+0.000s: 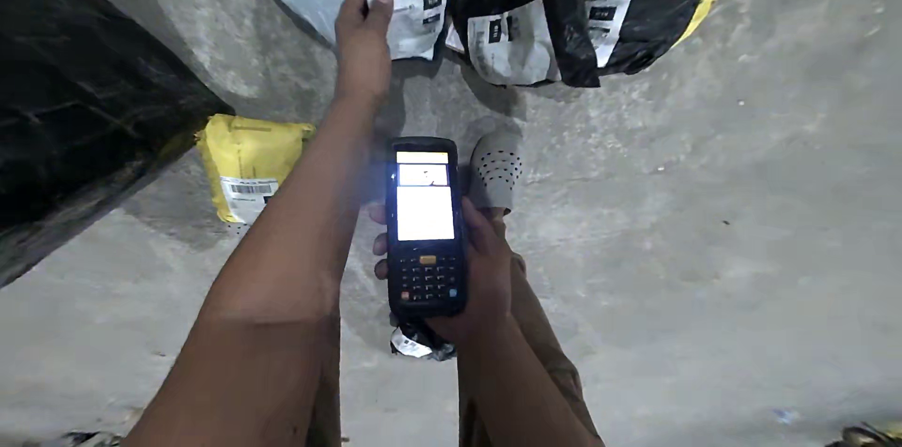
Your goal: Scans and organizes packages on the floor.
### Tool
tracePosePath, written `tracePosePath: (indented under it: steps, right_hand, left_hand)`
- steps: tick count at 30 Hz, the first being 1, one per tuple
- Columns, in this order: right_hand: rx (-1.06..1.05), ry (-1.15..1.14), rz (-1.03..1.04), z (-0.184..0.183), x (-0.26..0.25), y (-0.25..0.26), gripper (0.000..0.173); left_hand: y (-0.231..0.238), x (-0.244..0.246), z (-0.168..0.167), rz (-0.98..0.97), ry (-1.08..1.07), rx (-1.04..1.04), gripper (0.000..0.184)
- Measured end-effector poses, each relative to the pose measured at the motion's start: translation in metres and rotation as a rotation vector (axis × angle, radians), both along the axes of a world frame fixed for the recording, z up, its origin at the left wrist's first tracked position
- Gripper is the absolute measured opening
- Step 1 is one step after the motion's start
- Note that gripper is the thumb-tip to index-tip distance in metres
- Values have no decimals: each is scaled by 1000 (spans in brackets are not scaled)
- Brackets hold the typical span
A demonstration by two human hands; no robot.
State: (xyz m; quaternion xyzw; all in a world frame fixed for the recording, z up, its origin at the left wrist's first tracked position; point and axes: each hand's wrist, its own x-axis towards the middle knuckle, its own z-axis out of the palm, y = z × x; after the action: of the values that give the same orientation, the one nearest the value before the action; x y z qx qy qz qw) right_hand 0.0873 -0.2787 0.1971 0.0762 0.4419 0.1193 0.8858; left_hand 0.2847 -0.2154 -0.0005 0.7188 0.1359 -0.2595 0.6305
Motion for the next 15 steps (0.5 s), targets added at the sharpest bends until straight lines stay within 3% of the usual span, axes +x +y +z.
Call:
tracePosePath:
  steps: [5, 9, 15]
  right_hand:
    - [71, -168, -21, 3, 2, -3, 63]
    - [83, -220, -17, 5, 6, -2, 62]
    - [65, -222, -5, 3, 10, 2, 64]
  left_hand:
    - [17, 24, 41, 5, -157, -156, 35]
    - [22, 38, 66, -45, -179, -128, 35]
    - [32, 40, 74, -95, -200, -33, 37]
